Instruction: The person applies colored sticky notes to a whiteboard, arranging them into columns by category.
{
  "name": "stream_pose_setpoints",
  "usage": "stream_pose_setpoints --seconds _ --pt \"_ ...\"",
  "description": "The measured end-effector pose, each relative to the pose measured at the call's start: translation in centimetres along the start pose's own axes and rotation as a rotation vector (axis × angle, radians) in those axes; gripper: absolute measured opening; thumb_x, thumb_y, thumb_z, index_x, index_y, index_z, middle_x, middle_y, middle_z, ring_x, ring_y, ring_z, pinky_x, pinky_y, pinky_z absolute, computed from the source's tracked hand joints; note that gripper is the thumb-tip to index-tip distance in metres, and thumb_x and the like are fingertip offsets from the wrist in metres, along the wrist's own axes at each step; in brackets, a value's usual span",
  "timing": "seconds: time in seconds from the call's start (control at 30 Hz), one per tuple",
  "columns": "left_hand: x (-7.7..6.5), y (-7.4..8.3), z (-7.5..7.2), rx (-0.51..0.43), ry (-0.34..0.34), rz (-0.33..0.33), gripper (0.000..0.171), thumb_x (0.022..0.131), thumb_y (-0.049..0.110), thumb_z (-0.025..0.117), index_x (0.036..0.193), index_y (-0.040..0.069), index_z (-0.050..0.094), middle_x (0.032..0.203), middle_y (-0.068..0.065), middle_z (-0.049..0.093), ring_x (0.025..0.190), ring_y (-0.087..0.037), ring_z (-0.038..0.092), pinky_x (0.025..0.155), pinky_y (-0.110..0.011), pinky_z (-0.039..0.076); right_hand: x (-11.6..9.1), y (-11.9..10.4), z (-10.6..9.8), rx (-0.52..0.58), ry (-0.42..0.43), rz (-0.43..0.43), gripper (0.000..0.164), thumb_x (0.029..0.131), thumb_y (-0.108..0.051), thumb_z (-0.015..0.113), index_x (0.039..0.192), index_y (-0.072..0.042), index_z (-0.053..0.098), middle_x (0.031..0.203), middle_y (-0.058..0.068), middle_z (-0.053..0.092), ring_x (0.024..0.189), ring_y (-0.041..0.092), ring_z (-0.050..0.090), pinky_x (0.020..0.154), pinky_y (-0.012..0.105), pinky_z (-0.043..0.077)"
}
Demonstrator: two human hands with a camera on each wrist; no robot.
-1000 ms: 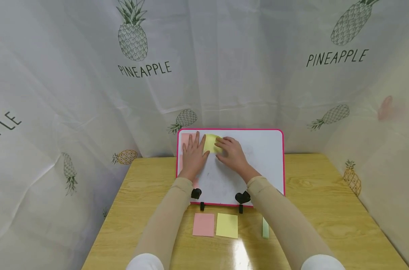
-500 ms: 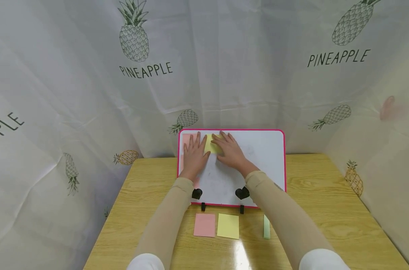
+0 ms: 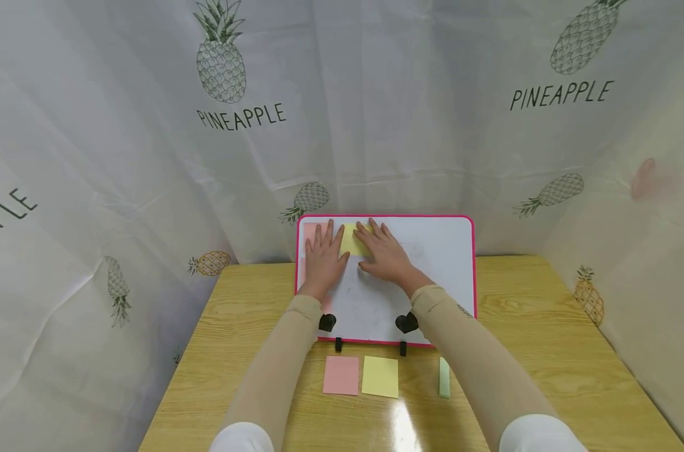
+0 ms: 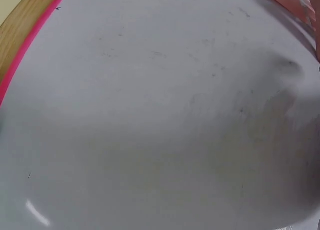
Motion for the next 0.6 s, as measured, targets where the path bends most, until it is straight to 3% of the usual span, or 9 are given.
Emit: stream_pose_setpoints --seconds 0.17,0.6 --pt "0.0 0.0 -0.1 -0.005 -0.005 -0.003 0.07 0.1 0.046 0.05 0.158 0.028 0.015 0.163 0.001 -0.005 0.146 -0.027 -0.012 0.114 -0.058 0.002 -0.4 0.5 0.3 -0.031 -0.006 -0.006 0.082 0.089 -0.047 0.061 0.155 -0.013 0.026 0.162 0.002 0.012 0.148 0.023 -0.005 0.116 0.037 -0.008" --pt "0.2 -0.1 0.2 -0.002 -0.015 -0.018 0.07 0.1 0.048 0.046 0.158 0.03 0.012 0.162 0.003 -0.008 0.146 -0.027 -0.015 0.112 -0.061 0.0 -1.9 1.1 0.3 -0.069 0.006 -0.001 0.081 0.091 -0.048 0.058 0.155 -0.009 0.027 0.162 0.007 0.009 0.148 0.024 -0.005 0.116 0.037 -0.008"
Point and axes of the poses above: each hand's wrist, its own x-axis towards the middle knuckle, its own z-axis out of the palm, y = z × x, the point moved 5 cm from there along x, towards the middle knuckle
